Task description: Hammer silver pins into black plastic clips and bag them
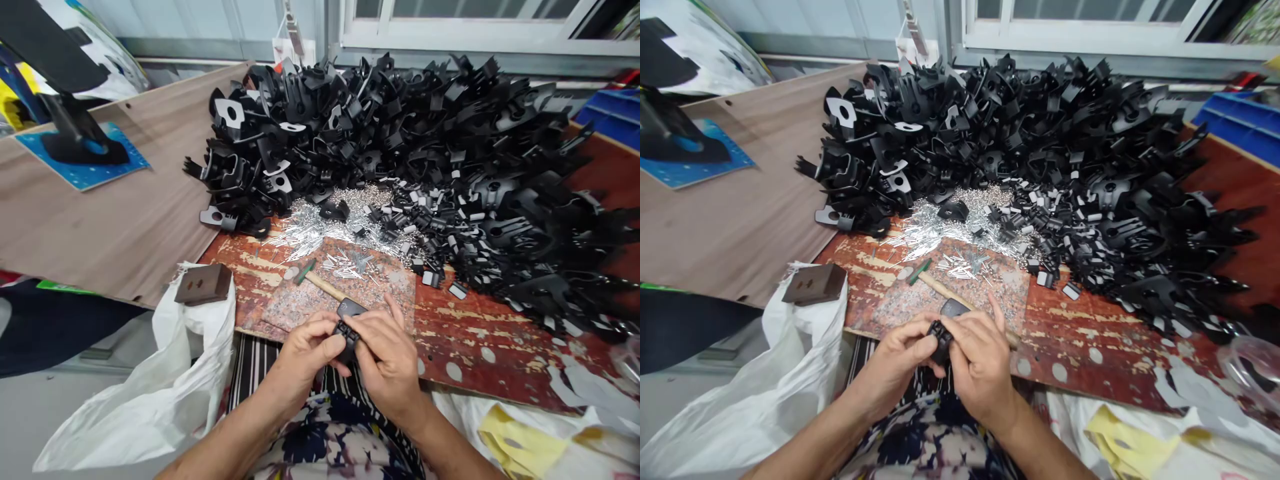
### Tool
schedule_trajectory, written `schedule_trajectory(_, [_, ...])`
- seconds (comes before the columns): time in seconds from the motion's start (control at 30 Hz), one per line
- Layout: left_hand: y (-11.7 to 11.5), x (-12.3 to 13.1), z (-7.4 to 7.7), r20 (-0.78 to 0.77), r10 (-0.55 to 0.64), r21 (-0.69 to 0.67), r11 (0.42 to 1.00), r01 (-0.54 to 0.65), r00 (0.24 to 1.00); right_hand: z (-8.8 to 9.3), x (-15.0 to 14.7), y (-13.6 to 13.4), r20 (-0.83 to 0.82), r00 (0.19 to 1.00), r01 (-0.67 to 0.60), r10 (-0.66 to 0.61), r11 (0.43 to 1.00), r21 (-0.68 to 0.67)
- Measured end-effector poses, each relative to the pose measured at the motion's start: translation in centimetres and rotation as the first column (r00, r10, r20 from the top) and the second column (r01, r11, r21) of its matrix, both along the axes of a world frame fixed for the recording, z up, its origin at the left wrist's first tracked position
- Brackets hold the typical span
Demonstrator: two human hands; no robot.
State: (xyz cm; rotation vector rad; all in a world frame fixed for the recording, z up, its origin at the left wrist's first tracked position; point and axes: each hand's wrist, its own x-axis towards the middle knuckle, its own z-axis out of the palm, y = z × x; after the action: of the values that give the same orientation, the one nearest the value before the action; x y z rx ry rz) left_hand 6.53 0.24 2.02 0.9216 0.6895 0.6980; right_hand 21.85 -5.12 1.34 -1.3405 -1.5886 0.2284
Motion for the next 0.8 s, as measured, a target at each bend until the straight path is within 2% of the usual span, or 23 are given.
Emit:
schedule_trajectory(0.1, [0.1,-0.2,-0.2,-0.043,0.004,0.069,0.998,-0.001,0.999,-0.1,-0.7,-0.4,-0.149,0.989,-0.025,0.016,0.998,-0.062])
schedule_trajectory(0.17, [0.2,-0.6,-0.2,-0.111,0.022,0.111,0.994,-0.009,0.994,-0.1,-0.7,-0.6,-0.259,0.963,-0.112,0.075,0.985,-0.133])
schedule_trajectory(0.23, [0.4,-1.2,0.0,-0.195,0.059,0.172,0.985,-0.026,0.979,0.1,0.1,-0.4,-0.294,0.933,-0.278,0.209,0.936,-0.216])
schedule_trajectory(0.3, [0.6,-2.0,0.3,-0.254,0.075,0.232,0.973,-0.014,0.964,0.5,1.7,0.5,-0.236,0.909,-0.405,0.344,0.862,-0.305])
schedule_trajectory(0.33, [0.7,-2.4,0.4,-0.270,0.074,0.247,0.969,-0.006,0.960,0.7,2.8,1.3,-0.172,0.916,-0.402,0.364,0.848,-0.345])
schedule_trajectory(0.37, [0.7,-2.9,0.4,-0.277,0.070,0.246,0.969,0.000,0.958,0.8,4.0,2.4,-0.078,0.939,-0.338,0.334,0.864,-0.372])
schedule_trajectory(0.43, [0.6,-3.6,0.1,-0.266,0.055,0.193,0.981,-0.003,0.962,0.9,6.2,5.0,0.173,0.971,-0.091,0.162,0.928,-0.360])
schedule_trajectory(0.5, [0.3,-4.1,-0.3,-0.236,0.029,0.110,0.994,-0.003,0.971,0.6,7.8,7.9,0.393,0.920,0.109,0.013,0.952,-0.286])
schedule_trajectory(0.53, [0.1,-4.3,-0.5,-0.220,0.009,0.075,0.997,0.008,0.975,0.4,8.3,9.2,0.458,0.889,0.149,-0.013,0.954,-0.261])
schedule_trajectory(0.67, [-0.3,-4.5,-0.7,-0.200,-0.032,0.020,0.999,0.036,0.979,-0.5,8.4,12.8,0.503,0.864,0.114,0.036,0.958,-0.265])
schedule_trajectory(0.8, [-0.2,-4.9,-0.4,-0.205,-0.015,0.007,1.000,0.017,0.979,-0.9,8.9,13.0,0.440,0.895,0.054,0.075,0.960,-0.273])
